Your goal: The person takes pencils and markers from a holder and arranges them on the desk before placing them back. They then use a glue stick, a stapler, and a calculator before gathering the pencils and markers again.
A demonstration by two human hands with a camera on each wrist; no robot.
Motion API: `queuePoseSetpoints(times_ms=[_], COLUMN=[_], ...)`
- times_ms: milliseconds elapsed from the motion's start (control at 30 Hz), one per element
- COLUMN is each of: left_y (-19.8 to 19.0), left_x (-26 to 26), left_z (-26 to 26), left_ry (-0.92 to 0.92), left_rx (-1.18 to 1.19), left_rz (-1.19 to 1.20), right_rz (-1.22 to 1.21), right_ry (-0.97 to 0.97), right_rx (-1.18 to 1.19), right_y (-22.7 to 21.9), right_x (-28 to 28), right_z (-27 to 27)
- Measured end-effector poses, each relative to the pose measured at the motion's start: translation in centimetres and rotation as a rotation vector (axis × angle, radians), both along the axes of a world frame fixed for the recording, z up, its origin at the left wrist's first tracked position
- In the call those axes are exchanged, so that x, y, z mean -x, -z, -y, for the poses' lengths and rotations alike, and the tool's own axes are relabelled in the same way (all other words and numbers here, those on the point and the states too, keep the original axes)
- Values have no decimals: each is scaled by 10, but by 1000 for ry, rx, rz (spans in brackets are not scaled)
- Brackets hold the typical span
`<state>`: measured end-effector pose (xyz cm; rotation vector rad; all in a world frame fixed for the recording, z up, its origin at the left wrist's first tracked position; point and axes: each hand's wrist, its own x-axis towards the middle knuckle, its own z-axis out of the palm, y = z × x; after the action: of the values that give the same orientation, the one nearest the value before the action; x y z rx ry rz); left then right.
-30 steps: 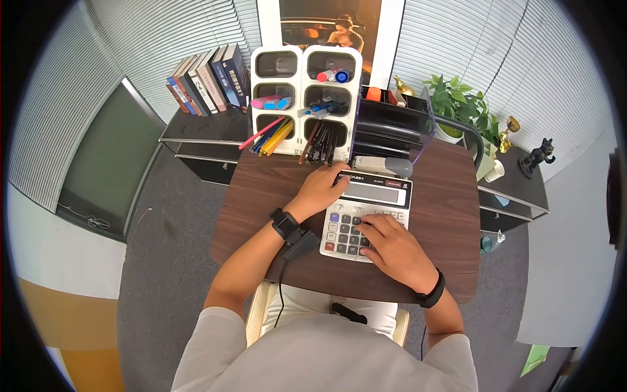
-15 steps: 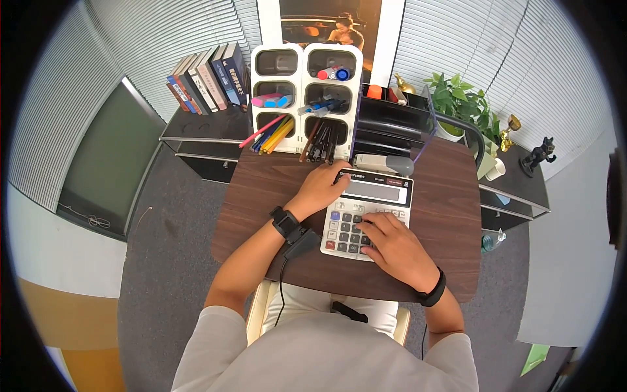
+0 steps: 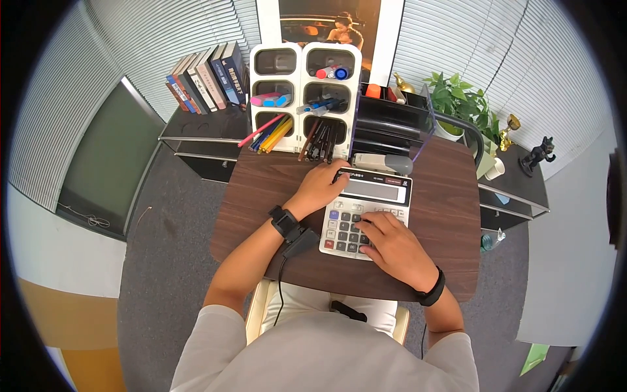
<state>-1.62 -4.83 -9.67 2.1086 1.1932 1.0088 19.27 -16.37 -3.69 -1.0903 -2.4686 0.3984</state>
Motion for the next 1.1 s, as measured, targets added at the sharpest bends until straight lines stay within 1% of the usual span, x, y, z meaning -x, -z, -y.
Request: queuePoseSetpoints(times_ms=[167,300,467,1100], left_y=[-3,3,-2,4], left_x=[0,1,0,1], left_z=[1,-3,1,-3], left_ry=[12,13,10,22], left_rx=[43,11,45,30], left_rz=[-13,-6,-12,0], right_rz=[12,8,18,18], right_ry=[1,-6,-1,-6], right_rx=[9,0,1,10], right_y=[-1,-1,0,-2], right_x=[1,0,0,0], right_z=[0,0,0,0])
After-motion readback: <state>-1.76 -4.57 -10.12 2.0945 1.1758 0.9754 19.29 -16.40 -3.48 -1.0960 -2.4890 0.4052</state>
